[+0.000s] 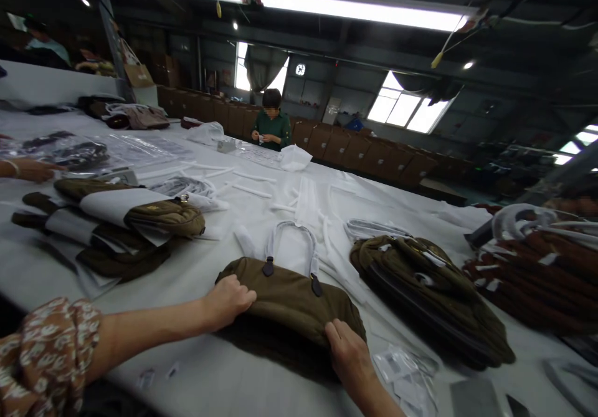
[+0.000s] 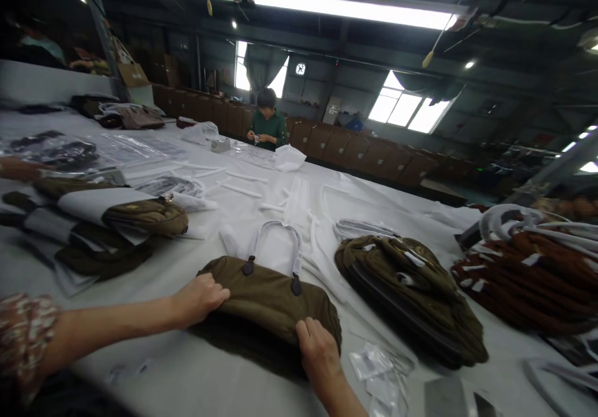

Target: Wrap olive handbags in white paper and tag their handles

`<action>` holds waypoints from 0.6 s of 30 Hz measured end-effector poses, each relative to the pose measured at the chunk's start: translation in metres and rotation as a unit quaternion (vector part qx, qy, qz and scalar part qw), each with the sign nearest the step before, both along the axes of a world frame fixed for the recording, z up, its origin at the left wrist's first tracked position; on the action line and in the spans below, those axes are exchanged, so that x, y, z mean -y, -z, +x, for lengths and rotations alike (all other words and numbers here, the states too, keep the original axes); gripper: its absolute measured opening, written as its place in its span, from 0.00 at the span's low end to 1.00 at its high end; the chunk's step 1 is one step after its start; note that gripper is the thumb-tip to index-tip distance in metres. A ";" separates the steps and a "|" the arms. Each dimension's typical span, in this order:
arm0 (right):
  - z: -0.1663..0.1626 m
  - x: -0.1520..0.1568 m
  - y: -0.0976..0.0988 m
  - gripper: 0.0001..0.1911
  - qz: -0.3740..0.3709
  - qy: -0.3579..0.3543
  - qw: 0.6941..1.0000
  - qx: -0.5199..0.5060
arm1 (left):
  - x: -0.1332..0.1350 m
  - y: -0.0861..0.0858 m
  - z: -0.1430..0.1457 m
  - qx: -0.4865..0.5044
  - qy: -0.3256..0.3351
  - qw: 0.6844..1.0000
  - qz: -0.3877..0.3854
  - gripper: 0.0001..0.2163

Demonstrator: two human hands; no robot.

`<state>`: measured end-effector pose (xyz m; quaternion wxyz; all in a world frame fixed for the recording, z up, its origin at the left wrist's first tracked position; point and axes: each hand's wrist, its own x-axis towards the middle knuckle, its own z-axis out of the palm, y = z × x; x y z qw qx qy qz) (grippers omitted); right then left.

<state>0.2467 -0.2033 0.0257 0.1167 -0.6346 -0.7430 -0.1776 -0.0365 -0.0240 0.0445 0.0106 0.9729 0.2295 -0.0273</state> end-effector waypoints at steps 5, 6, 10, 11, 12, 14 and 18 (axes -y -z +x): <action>-0.007 0.008 0.012 0.13 -0.011 -0.026 0.999 0.031 | 0.008 0.021 -0.012 0.006 -0.001 0.999 0.033 0.13; -0.009 0.010 0.014 0.12 -0.020 -0.030 0.999 0.038 | 0.011 0.026 -0.015 0.006 -0.008 0.999 0.041 0.14; -0.007 0.022 0.014 0.11 -0.068 -0.034 0.995 0.069 | 0.019 0.044 -0.022 0.022 -0.027 0.997 0.072 0.20; -0.006 0.027 0.011 0.14 -0.075 -0.032 0.994 0.069 | 0.020 0.048 -0.023 0.029 -0.024 0.996 0.086 0.24; -0.004 0.033 0.008 0.17 -0.083 -0.030 0.994 0.064 | 0.020 0.052 -0.023 0.034 -0.020 0.994 0.102 0.28; -0.004 0.044 0.000 0.24 -0.103 -0.025 0.994 0.039 | 0.020 0.060 -0.021 0.037 -0.012 0.990 0.132 0.33; -0.017 0.046 -0.012 0.22 -0.114 -0.012 0.993 -0.024 | 0.019 0.072 -0.016 0.020 -0.003 0.989 0.147 0.38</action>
